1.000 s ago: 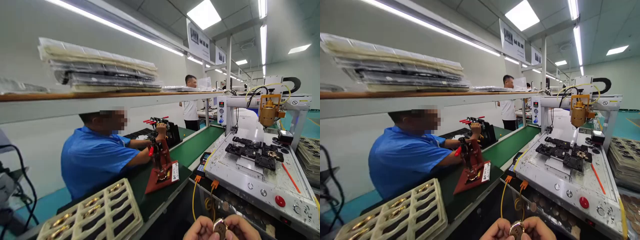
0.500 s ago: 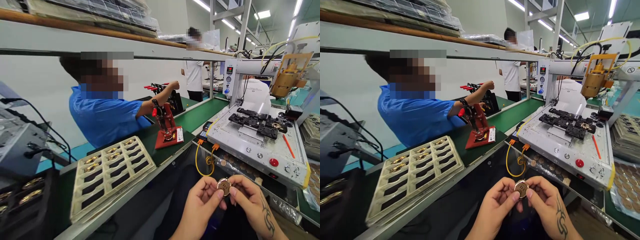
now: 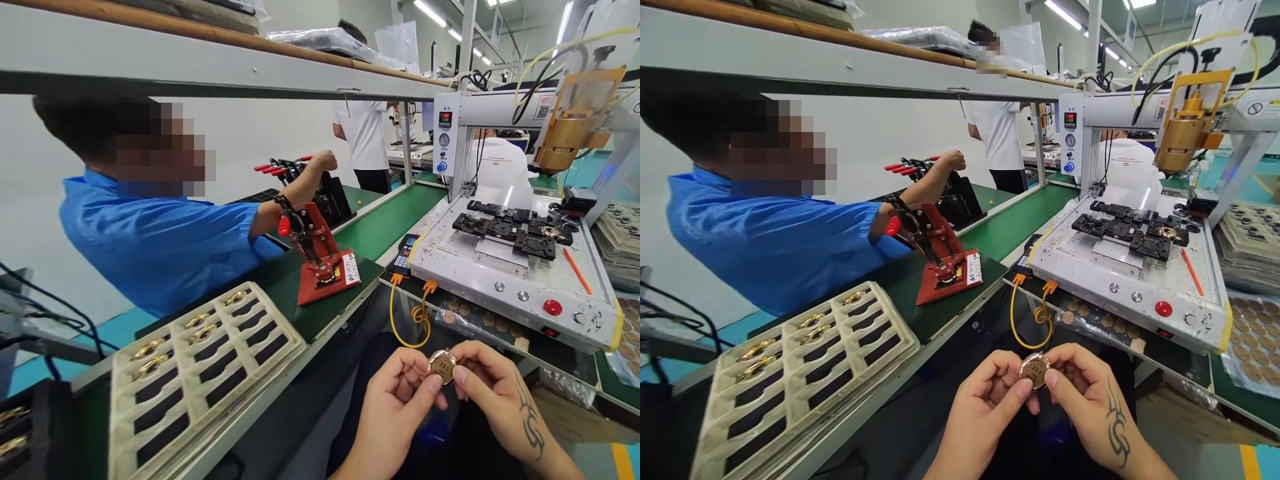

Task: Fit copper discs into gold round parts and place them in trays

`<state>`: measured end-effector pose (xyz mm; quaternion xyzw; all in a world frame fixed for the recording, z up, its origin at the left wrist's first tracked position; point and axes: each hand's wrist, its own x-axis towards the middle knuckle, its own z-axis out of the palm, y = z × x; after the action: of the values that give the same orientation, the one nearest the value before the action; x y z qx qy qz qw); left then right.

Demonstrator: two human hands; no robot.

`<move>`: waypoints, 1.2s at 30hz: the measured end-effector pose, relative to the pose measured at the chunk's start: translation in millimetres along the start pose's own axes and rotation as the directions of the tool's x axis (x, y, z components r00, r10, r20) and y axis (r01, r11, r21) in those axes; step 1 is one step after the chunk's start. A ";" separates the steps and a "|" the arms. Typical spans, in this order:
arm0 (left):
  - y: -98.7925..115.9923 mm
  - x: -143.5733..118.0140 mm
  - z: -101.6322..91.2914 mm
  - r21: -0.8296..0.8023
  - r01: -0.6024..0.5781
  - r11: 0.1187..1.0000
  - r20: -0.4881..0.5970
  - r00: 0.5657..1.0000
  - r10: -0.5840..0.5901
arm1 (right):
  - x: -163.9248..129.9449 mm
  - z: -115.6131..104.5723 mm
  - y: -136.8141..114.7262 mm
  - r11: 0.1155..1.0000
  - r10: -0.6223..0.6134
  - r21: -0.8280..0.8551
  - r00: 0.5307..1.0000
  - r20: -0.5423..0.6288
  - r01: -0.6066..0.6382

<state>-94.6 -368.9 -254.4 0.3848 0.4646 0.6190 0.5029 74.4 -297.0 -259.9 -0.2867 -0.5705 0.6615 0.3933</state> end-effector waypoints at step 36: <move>-0.3 15.7 -49.6 -0.165 0.119 0.979 0.013 0.993 -0.118 | 24.4 41.0 3.1 0.991 0.083 -0.105 0.996 -0.020 -0.084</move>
<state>-144.4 -362.8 -268.0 0.3143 0.4331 0.6238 0.5697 27.0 -298.1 -253.6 -0.3359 -0.5891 0.6441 0.3540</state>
